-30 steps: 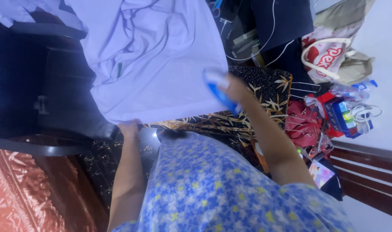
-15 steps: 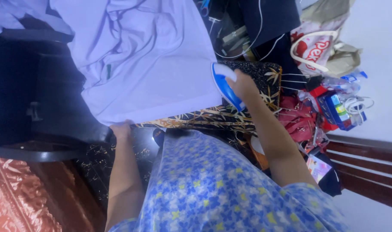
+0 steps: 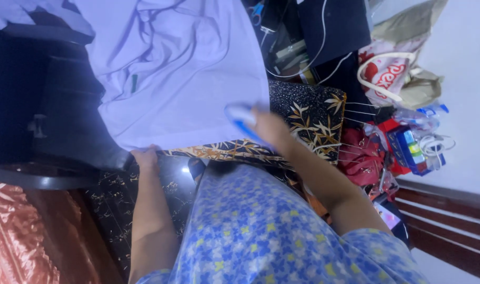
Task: The person irons a white shirt on an ironing board and then places it on a hanger.
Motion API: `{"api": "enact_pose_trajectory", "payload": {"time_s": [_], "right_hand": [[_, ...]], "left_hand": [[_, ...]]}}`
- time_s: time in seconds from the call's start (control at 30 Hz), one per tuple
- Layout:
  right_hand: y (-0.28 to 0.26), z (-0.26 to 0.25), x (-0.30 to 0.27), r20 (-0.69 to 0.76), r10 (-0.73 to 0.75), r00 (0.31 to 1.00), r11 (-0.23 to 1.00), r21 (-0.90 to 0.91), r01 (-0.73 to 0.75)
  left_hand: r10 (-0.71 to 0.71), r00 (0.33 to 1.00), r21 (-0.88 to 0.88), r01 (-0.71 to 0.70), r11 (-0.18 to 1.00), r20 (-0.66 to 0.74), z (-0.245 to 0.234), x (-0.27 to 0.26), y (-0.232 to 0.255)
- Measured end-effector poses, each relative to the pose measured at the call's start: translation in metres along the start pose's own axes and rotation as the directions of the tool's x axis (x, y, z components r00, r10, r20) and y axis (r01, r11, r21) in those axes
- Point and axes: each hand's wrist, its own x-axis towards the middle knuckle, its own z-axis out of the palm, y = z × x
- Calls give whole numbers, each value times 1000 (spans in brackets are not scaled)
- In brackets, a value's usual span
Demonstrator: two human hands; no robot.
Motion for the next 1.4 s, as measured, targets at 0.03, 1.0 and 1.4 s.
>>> {"api": "enact_pose_trajectory", "payload": {"time_s": [0.03,1.0,1.4], "right_hand": [[8,-4,17,-72,65,995,998,-1,-65],[-106,116,39,-125,89,988,988,136,-71],[-12,72,-14,-345,248,905,967,146,-209]], "left_hand": [[-1,1000,7,1,1000,9,2,-3,5],[-300,932,-208,341,917,205,-14,-14,7],[-392,913,19,393,919,115,-48,-59,-11]]}}
